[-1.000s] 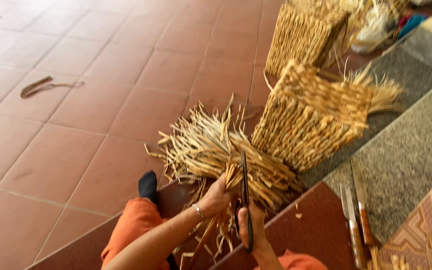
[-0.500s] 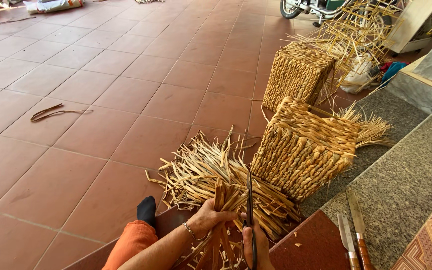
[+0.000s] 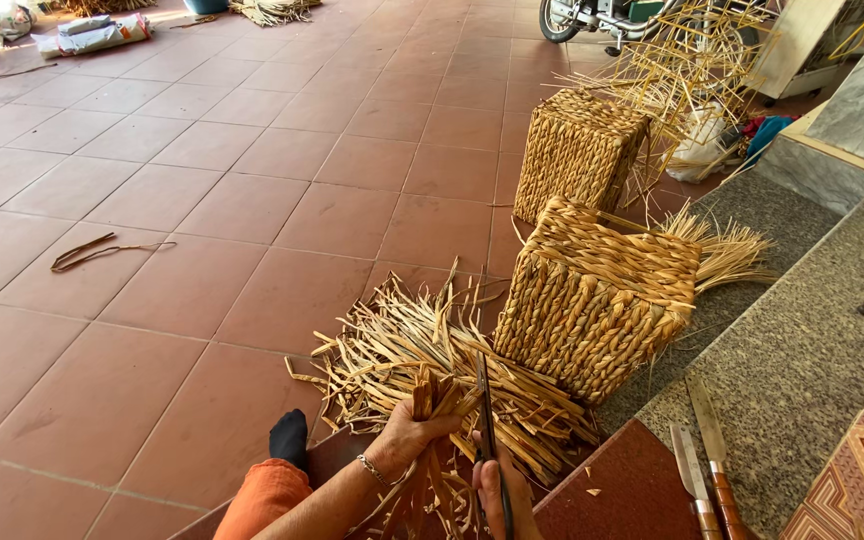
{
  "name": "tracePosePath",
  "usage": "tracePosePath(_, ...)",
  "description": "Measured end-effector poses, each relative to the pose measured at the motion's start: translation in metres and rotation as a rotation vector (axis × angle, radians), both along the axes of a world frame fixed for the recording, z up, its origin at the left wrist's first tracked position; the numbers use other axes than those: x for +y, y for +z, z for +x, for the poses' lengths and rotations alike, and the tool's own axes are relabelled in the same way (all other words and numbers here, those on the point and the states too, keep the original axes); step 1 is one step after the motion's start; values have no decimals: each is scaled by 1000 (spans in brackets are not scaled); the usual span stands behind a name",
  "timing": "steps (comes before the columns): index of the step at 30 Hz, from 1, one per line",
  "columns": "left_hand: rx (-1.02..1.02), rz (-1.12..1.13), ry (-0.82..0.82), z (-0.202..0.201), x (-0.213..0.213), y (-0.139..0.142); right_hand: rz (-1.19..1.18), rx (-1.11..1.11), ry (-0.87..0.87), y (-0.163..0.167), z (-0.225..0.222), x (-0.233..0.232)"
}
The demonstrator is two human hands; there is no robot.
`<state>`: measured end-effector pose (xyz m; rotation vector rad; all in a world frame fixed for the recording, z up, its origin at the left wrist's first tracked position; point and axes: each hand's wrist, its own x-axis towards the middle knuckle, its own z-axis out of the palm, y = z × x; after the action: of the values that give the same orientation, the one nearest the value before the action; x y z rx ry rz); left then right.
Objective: The person sits on a tiled floor and repeatedly gathers bundles of dried palm leaves, trims their ends with scissors, and sets the trimmed pieces aside. The person also uses a knife to split or separate leaf strands during the process.
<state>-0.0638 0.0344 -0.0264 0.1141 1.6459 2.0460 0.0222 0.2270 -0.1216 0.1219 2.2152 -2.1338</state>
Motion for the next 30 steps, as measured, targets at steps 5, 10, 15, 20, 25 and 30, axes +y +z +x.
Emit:
tracePosePath(5, -40, 68, -2, 1, 3, 1, -261, -72, -6, -11, -1, -3)
tracePosePath(10, 42, -47, -67, 2, -2, -5, -409, 14, -104, -6, -13, 13)
tracePosePath(15, 21, -32, 59, -4, -8, -5, -289, 116, -126, 6, -10, 32)
tracePosePath(20, -112, 45, 189, -10, -16, 0, -177, 98, 85, 13, 11, 4)
tracePosePath(25, -26, -23, 201, -12, -14, 9, -92, 166, 219, 27, 11, -6)
tracePosePath(30, 2, 58, 157, -8, -11, 17, -47, 201, 218, 36, 10, -7)
